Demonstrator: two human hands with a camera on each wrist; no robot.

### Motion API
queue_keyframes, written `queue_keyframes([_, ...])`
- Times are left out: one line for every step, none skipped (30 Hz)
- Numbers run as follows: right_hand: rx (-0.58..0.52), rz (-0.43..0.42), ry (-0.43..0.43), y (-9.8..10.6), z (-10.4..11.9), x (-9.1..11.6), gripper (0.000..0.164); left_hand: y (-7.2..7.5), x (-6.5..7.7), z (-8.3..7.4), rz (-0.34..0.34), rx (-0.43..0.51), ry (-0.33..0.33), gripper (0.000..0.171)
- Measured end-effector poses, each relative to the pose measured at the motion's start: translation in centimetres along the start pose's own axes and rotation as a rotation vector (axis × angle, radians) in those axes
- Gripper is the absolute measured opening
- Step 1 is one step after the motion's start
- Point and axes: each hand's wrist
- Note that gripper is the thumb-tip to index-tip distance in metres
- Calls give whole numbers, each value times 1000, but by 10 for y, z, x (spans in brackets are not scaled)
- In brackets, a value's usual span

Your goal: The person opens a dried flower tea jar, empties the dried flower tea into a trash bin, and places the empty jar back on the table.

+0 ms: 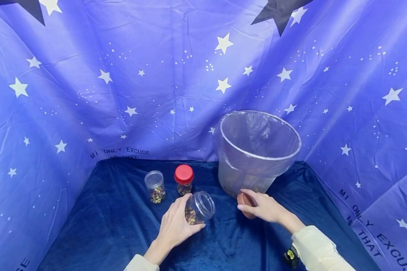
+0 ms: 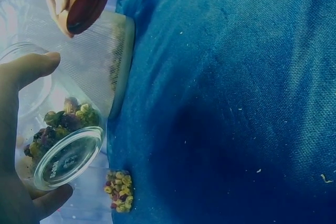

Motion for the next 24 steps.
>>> queue_keyframes([6, 1, 3, 0, 0, 0, 68, 0, 0, 0, 1, 3, 0, 93])
queue_keyframes([4, 3, -3, -1, -1, 0, 68, 0, 0, 0, 2, 4, 0, 93])
queue_keyframes([8, 5, -3, -1, -2, 0, 68, 0, 0, 0, 3, 5, 1, 93])
queue_keyframes([9, 7, -7, -1, -2, 0, 68, 0, 0, 0, 4, 7, 3, 93])
queue_keyframes([14, 8, -7, -2, -4, 0, 68, 0, 0, -1, 5, 10, 5, 93])
queue_keyframes([14, 9, -13, -2, -5, 0, 69, 0, 0, -1, 6, 10, 7, 92])
queue_keyframes([22, 10, -8, -3, -6, 0, 69, 0, 0, -1, 7, 11, 10, 92])
queue_keyframes([22, 11, -15, -4, -7, 0, 69, 0, 0, -1, 7, 11, 11, 92])
queue_keyframes([28, 12, -17, -5, -9, 0, 69, 0, 0, -1, 8, 10, 11, 92])
queue_keyframes([30, 14, -20, -5, -10, 0, 70, 0, 0, -1, 8, 11, 11, 92])
queue_keyframes([36, 16, -21, -6, -12, 0, 70, 0, 0, -1, 8, 11, 11, 93])
queue_keyframes([37, 21, -23, -7, -13, 0, 70, 0, 0, -1, 8, 10, 10, 93])
queue_keyframes([41, 26, -26, -8, -15, 0, 70, 0, 0, -1, 8, 10, 9, 93])
queue_keyframes([39, 31, -35, -9, -16, 0, 71, -1, 0, -1, 8, 8, 8, 93])
queue_keyframes([42, 35, -38, -9, -17, 1, 71, 0, 0, -1, 8, 9, 7, 93])
queue_keyframes([43, 39, -42, -10, -18, 1, 71, -1, 0, -1, 9, 10, 7, 93])
queue_keyframes([45, 40, -43, -11, -19, 1, 71, -1, 0, -1, 10, 10, 7, 93])
queue_keyframes([46, 42, -43, -12, -19, 2, 71, -1, 1, -1, 10, 8, 7, 93])
queue_keyframes([46, 44, -44, -13, -20, 2, 71, -1, 1, 0, 11, 10, 8, 93])
queue_keyframes([48, 44, -48, -14, -20, 3, 71, -1, 1, 0, 11, 11, 8, 93])
queue_keyframes([51, 44, -47, -15, -21, 3, 70, -1, 1, 0, 11, 13, 9, 93])
queue_keyframes([54, 45, -47, -16, -21, 4, 70, -1, 1, 0, 12, 11, 10, 93])
queue_keyframes([61, 45, -46, -17, -21, 4, 70, -1, 1, 0, 13, 12, 11, 93])
queue_keyframes([70, 44, -47, -19, -22, 5, 70, -1, 2, 0, 14, 12, 12, 93])
Point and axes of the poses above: each hand's wrist, its own x-axis away from the middle knuckle, its own y-axis out of the back of the hand, z = x × y, and after that the axes turned 4 degrees about x, right-handed
